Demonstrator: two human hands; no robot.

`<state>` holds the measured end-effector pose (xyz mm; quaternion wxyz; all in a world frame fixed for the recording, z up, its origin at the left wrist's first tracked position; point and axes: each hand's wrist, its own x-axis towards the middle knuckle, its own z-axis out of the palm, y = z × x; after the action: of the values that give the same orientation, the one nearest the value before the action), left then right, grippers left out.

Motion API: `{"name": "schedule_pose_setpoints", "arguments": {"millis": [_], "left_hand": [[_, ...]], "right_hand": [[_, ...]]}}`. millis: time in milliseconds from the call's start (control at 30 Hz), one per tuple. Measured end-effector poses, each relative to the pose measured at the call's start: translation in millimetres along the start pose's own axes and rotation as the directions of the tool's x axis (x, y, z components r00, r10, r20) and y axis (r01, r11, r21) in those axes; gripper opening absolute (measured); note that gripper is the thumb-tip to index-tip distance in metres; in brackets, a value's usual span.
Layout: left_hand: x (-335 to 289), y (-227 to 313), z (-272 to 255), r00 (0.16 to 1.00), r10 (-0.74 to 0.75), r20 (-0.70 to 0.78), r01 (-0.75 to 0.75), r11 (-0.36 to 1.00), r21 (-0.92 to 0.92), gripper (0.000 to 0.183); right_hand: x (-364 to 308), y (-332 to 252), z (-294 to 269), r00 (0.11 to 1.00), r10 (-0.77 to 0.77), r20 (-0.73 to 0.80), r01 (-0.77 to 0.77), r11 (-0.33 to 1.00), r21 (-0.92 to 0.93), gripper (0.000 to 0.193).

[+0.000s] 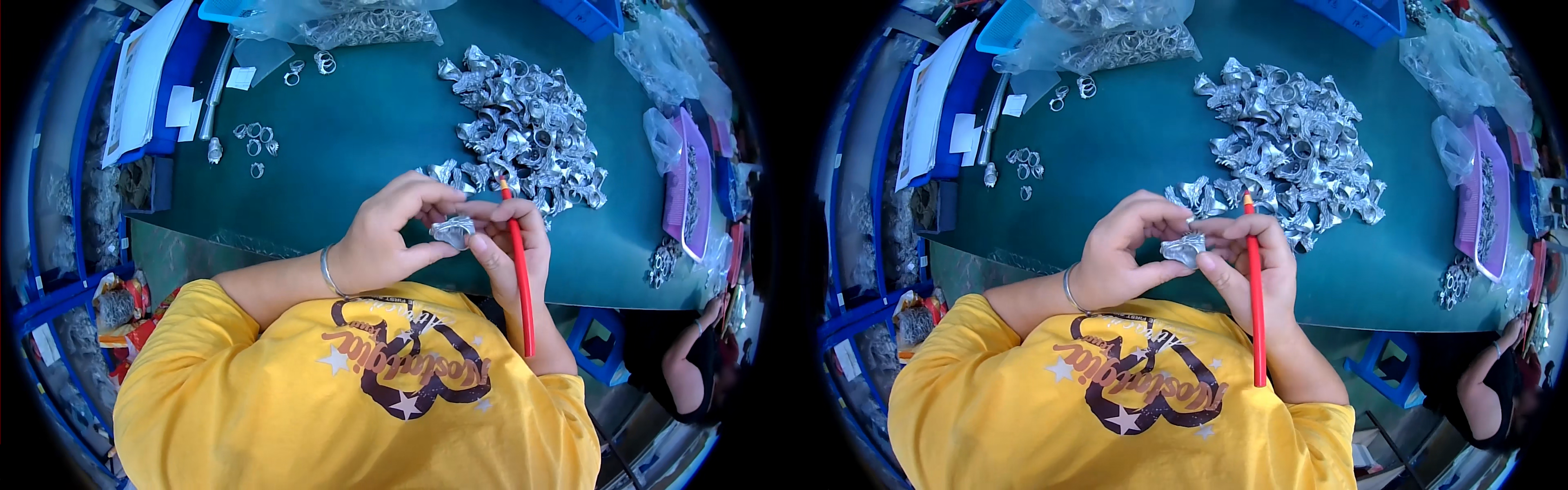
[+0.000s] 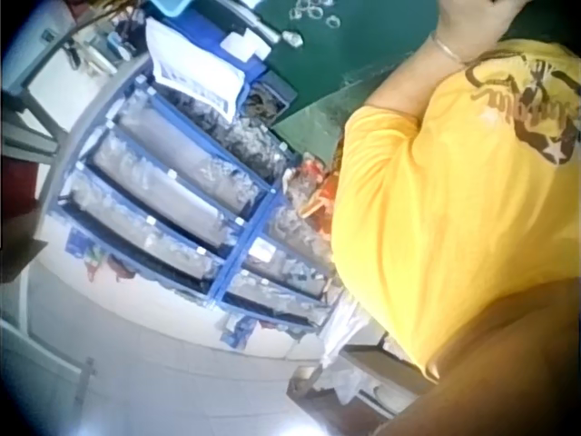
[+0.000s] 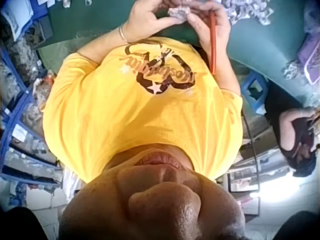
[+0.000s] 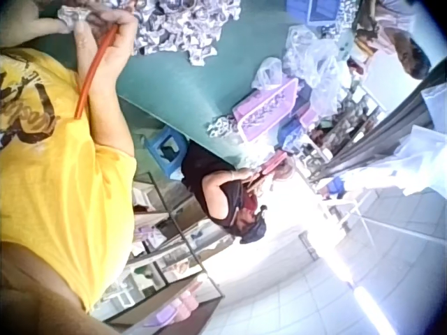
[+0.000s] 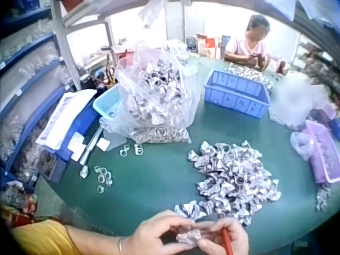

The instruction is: The person uses a red applicator to apply a substance to small metal rings, handling them one at a time from a pile.

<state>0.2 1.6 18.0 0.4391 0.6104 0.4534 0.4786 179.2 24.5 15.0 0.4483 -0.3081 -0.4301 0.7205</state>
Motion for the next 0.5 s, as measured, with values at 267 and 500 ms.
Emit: {"name": "schedule_pose_setpoints", "arguments": {"millis": [267, 500], "left_hand": [[-1.4, -1.1, -4.3, 0.893, -0.399, 0.207, 0.443, 0.702, -0.558, 0.026], [-3.5, -7.4, 1.7, 0.986, -0.164, 0.019, 0.155, 0.882, -0.445, 0.02]], "right_hand": [[-0.1, 13.1, -8.5, 0.964, -0.264, 0.032, 0.265, 0.961, -0.079, 0.052], [-0.1, 10.3, -8.7, 0.968, -0.246, -0.043, 0.232, 0.948, -0.217, 0.051]]}}
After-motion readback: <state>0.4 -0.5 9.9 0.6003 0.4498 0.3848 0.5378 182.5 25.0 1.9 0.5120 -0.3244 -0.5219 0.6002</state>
